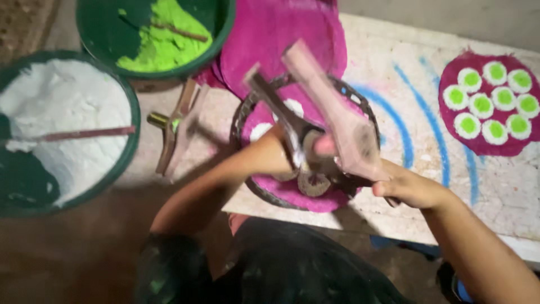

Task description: The person fills circular molds with green and white food mixtures using a wooden tool by hand and then arranges them on a tray.

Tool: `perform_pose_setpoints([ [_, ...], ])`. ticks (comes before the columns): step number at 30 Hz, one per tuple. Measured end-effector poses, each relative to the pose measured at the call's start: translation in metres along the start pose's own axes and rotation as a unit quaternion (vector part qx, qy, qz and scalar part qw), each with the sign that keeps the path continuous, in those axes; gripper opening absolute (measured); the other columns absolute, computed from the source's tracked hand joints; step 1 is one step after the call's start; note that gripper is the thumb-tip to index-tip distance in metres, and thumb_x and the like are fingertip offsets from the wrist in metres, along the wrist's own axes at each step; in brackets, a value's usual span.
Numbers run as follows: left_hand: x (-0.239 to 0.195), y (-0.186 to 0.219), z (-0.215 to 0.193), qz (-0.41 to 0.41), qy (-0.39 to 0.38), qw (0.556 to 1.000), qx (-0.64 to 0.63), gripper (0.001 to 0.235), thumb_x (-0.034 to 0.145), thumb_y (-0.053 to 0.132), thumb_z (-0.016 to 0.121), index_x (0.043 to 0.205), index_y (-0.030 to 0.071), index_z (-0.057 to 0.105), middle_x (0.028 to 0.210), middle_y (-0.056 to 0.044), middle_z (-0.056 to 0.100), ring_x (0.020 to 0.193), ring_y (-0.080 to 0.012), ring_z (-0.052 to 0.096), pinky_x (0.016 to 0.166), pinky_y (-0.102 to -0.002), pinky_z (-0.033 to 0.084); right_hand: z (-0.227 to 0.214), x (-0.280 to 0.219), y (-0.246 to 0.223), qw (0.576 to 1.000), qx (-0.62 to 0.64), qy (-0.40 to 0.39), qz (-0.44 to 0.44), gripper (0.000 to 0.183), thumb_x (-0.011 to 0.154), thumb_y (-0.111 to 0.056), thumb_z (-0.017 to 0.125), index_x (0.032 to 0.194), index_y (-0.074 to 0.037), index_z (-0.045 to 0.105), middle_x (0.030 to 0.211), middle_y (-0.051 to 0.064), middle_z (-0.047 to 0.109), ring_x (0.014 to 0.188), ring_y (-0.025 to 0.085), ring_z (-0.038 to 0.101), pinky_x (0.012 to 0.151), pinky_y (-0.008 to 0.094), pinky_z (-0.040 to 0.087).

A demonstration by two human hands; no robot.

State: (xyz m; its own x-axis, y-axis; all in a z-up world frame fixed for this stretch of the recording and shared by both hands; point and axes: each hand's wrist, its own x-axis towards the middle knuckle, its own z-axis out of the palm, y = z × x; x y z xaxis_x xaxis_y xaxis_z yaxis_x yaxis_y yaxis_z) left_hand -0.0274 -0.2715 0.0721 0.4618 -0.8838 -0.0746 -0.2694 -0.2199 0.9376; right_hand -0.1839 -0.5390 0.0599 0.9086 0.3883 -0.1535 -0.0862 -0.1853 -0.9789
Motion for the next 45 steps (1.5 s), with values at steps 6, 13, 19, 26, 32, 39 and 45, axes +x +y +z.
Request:
perform_pose_setpoints([
  [6, 0.031, -0.073, 0.018, 0.089, 0.189, 0.959, 0.191, 0.071, 0.075, 0.025, 0.077, 0.140, 0.005, 0.056, 0.143, -0.019, 0.047, 0.133, -0.0401, 0.046, 0.108, -0.051, 0.044, -0.019, -0.052, 0.078, 0.959, 0.005, 0.119, 0.256, 0.118, 0.081, -0.049, 0.084, 0.171, -0.012, 0.017, 0.110, 0.027, 0.056, 0.072, 0.039, 0.043, 0.060, 0.053, 0.040],
  [13, 0.005, -0.129, 0.021, 0.024, 0.083, 0.897, 0.434, 0.041, 0.082, 0.024, 0.074, 0.123, 0.025, 0.069, 0.154, -0.012, 0.043, 0.144, -0.0376, 0.035, 0.115, -0.057, 0.037, 0.013, -0.030, 0.018, 0.983, 0.052, 0.172, -0.031, 0.107, 0.087, -0.059, 0.077, 0.154, 0.007, 0.026, 0.141, 0.011, 0.048, 0.128, 0.017, 0.051, 0.101, 0.035, 0.044],
  [19, 0.037, -0.100, -0.014, 0.100, -0.022, 0.776, -0.622, 0.076, 0.106, 0.044, 0.062, 0.161, 0.002, 0.032, 0.156, -0.023, 0.042, 0.143, -0.0352, 0.045, 0.124, -0.047, 0.037, 0.039, 0.001, 0.009, 0.965, 0.208, 0.021, 0.158, 0.116, 0.078, -0.088, 0.045, 0.154, -0.001, 0.031, 0.114, 0.020, 0.071, 0.105, 0.029, 0.072, 0.097, 0.044, 0.055],
  [26, 0.065, -0.084, -0.015, 0.363, -0.118, 0.625, -0.681, 0.060, 0.097, 0.027, 0.060, 0.153, 0.008, 0.054, 0.123, -0.008, 0.067, 0.121, -0.0209, 0.061, 0.121, -0.039, 0.042, 0.012, -0.016, 0.045, 0.951, 0.135, -0.059, 0.273, 0.087, 0.098, -0.070, 0.018, 0.134, -0.001, 0.054, 0.117, 0.020, 0.071, 0.113, 0.024, 0.071, 0.102, 0.040, 0.053],
  [32, 0.095, -0.097, -0.026, 0.346, -0.053, 0.653, -0.672, 0.031, 0.089, 0.031, 0.062, 0.112, 0.010, 0.059, 0.110, -0.004, 0.064, 0.101, -0.0178, 0.057, 0.095, -0.036, 0.044, -0.061, -0.024, 0.039, 0.903, -0.021, -0.011, 0.430, 0.074, 0.100, -0.055, 0.018, 0.136, -0.006, 0.059, 0.112, 0.021, 0.064, 0.100, 0.036, 0.065, 0.089, 0.048, 0.052],
  [39, 0.118, -0.111, -0.021, 0.363, -0.065, 0.540, -0.757, 0.030, 0.088, 0.029, 0.068, 0.113, 0.014, 0.058, 0.107, -0.001, 0.063, 0.111, -0.0200, 0.063, 0.125, -0.046, 0.039, -0.057, 0.032, -0.011, 0.881, -0.073, 0.004, 0.468, 0.078, 0.099, -0.065, 0.017, 0.116, -0.005, 0.065, 0.094, 0.015, 0.071, 0.086, 0.027, 0.071, 0.085, 0.041, 0.058],
  [45, 0.130, -0.156, -0.001, 0.365, -0.054, 0.475, -0.798, 0.028, 0.097, 0.035, 0.067, 0.110, 0.013, 0.058, 0.101, -0.001, 0.062, 0.107, -0.0213, 0.063, 0.119, -0.044, 0.042, -0.031, 0.056, -0.010, 0.903, -0.037, 0.023, 0.428, 0.085, 0.095, -0.067, 0.018, 0.111, -0.002, 0.069, 0.090, 0.014, 0.072, 0.082, 0.025, 0.064, 0.079, 0.040, 0.053],
])
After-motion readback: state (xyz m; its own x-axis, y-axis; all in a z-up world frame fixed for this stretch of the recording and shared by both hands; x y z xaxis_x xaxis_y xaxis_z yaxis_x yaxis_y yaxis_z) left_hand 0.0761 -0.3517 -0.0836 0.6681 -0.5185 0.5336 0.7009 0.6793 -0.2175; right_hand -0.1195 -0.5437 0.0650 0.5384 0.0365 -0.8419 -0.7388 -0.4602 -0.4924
